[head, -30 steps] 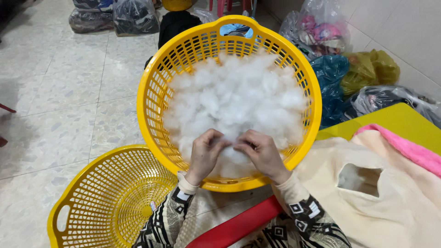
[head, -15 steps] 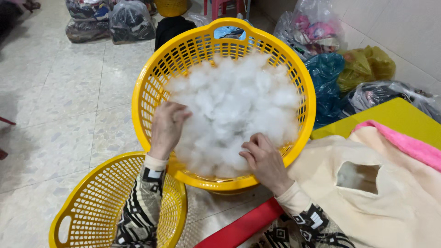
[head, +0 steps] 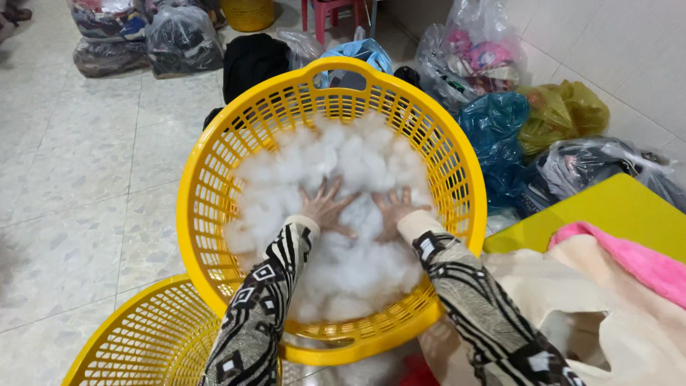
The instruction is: The person repeatedly pulls white cotton-like filling from a yellow basket and inserts it into a beige garment with a pink trim laid on a yellow table. The person uses both hands to fluff and pack the filling into the garment's opening.
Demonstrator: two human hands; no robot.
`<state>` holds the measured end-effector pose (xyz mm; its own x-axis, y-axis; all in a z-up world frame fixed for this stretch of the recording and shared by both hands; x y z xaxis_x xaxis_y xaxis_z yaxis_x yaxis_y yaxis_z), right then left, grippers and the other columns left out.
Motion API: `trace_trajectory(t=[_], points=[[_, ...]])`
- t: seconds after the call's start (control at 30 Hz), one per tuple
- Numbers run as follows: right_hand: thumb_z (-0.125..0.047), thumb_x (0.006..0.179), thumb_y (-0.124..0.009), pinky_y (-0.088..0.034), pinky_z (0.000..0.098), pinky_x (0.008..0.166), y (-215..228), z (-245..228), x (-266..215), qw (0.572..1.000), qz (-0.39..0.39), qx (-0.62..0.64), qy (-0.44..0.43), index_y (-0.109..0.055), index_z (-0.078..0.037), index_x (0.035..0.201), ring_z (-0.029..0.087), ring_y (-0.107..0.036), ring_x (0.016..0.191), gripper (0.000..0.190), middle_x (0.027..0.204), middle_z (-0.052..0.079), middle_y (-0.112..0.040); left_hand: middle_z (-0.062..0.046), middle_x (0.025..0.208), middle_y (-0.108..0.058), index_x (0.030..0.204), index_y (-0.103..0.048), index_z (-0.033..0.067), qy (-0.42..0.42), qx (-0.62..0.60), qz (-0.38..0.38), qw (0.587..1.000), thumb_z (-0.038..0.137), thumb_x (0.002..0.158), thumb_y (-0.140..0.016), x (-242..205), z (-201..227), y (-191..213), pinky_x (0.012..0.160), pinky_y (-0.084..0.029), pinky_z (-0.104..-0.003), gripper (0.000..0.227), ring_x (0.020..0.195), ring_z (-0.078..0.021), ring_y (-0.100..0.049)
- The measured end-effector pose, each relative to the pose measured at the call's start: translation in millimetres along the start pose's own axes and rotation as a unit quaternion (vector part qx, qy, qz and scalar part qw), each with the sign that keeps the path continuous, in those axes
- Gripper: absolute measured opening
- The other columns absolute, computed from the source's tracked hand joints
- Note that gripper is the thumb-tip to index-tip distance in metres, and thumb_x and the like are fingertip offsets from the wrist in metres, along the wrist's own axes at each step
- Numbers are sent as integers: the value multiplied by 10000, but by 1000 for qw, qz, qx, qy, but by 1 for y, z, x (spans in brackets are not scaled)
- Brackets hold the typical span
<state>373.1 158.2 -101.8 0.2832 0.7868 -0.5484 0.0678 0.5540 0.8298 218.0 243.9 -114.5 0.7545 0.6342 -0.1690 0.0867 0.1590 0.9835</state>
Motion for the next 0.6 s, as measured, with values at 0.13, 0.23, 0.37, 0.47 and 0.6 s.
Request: trace_trajectory(t=[0.13, 0.23, 0.37, 0.47, 0.6], points=[[-581, 803, -801, -245, 814, 1078, -38, -13, 21, 997, -56, -21, 45, -129, -319, 1638, 411, -100, 1567, 1103, 1724, 109, -67, -48, 1740, -12, 1525, -385, 508, 32, -81, -141, 986, 829, 608, -715, 2, -13, -65, 1139, -96, -805, 1027, 1581, -425, -19], [-522, 800, -797, -300, 738, 1108, -27, -15, -5, 998, -52, -33, 27, -185, -348, 1625, 366, -207, 1546, 1042, 1685, 67, -203, -75, 1696, -141, 1542, -370, 442, 15, -135, -136, 981, 695, 623, -794, -1, -12, -64, 1171, -215, -672, 1044, 1539, -442, -132], [-385, 812, -782, -402, 574, 1130, 35, -14, -80, 997, 7, -34, 73, -302, -323, 1587, 330, -368, 1489, 914, 1603, 62, -393, -169, 1575, -463, 1554, -442, 271, -30, -159, -119, 980, 527, 679, -832, -2, -13, -17, 1178, -403, -431, 991, 1448, -365, -474], [-72, 838, -620, -439, 469, 1109, 76, -20, -156, 969, 138, 20, 202, -451, -200, 1501, 380, -449, 1406, 696, 1587, 177, -386, -124, 1612, -372, 1518, -459, 259, -68, -142, -82, 984, 438, 702, -851, -25, -15, 33, 1168, -353, -389, 923, 1453, -320, -407], [126, 728, -531, -414, 461, 1083, 103, 4, -256, 876, 336, 98, 332, -532, -53, 1323, 426, -434, 1372, 621, 1572, 251, -345, -140, 1604, -361, 1503, -485, 274, -37, -74, -41, 996, 427, 766, -822, -84, -6, 108, 1162, -350, -431, 824, 1433, -349, -410]])
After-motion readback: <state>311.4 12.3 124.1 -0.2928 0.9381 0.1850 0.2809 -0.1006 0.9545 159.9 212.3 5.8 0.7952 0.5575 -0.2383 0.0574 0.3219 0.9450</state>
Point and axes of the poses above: each hand's wrist, its own x-axis towards the middle knuckle, its own y-axis out of the back of the hand, z = x × y, the point moved 6 cm from there along x, towards the middle knuckle
